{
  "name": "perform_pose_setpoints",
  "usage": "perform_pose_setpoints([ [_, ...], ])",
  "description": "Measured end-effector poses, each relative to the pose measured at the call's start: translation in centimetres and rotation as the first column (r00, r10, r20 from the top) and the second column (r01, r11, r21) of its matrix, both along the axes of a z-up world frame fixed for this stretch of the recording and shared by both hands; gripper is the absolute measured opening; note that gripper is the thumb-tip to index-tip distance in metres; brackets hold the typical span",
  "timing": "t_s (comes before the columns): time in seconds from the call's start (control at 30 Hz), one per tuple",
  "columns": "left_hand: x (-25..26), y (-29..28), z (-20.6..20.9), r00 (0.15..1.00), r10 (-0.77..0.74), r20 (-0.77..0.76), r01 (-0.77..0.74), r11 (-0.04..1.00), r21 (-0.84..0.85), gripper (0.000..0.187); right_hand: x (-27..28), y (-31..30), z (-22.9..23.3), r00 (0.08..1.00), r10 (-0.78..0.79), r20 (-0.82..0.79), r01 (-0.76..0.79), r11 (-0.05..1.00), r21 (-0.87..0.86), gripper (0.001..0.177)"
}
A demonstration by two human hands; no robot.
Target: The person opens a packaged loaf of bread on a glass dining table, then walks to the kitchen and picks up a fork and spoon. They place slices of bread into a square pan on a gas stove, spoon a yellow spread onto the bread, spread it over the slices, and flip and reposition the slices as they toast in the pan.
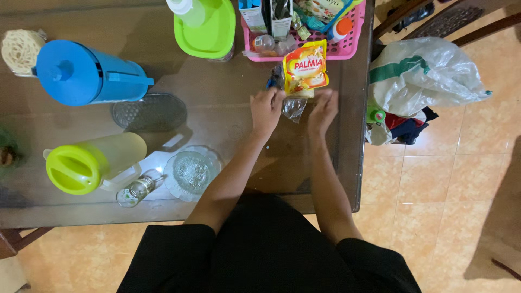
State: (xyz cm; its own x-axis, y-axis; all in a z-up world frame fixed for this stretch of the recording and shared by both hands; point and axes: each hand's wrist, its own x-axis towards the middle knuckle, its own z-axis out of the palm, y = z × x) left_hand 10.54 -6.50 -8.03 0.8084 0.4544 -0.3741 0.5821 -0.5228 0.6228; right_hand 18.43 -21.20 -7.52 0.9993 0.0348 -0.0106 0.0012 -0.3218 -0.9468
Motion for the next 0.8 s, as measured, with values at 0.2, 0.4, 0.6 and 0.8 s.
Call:
perform_pose_setpoints([
  [0.2, -4.3, -1.7, 0.4, 0.736, 0.656, 0.164, 0.038, 0.203, -0.979, 0.055, -10.1, 3.5, 8.9, 0.822, 0.511, 0.251, -0.503, 0.858, -0.099, 0.06],
  [0.4, -10.5, -4.1, 8.0, 0.803, 0.596, -0.024, 0.043, -0.097, -0.994, 0.073, -12.1, 0.1, 6.8, 0.682, 0.581, 0.445, -0.465, 0.813, -0.35, 0.061],
  [0.6, -16.7, -6.3, 13.2, 0.716, -0.208, 0.667, 0.23, 0.972, 0.056, 0.064, -14.5, -1.8, 6.8, 0.806, 0.526, -0.271, -0.305, 0.762, 0.571, 0.066],
  [0.8, -20.9, -4.2, 9.4, 0.789, 0.404, 0.462, 0.059, 0.698, -0.713, 0.073, -23.9, 0.8, 11.1, 0.697, 0.702, -0.145, -0.509, 0.627, 0.589, 0.07],
])
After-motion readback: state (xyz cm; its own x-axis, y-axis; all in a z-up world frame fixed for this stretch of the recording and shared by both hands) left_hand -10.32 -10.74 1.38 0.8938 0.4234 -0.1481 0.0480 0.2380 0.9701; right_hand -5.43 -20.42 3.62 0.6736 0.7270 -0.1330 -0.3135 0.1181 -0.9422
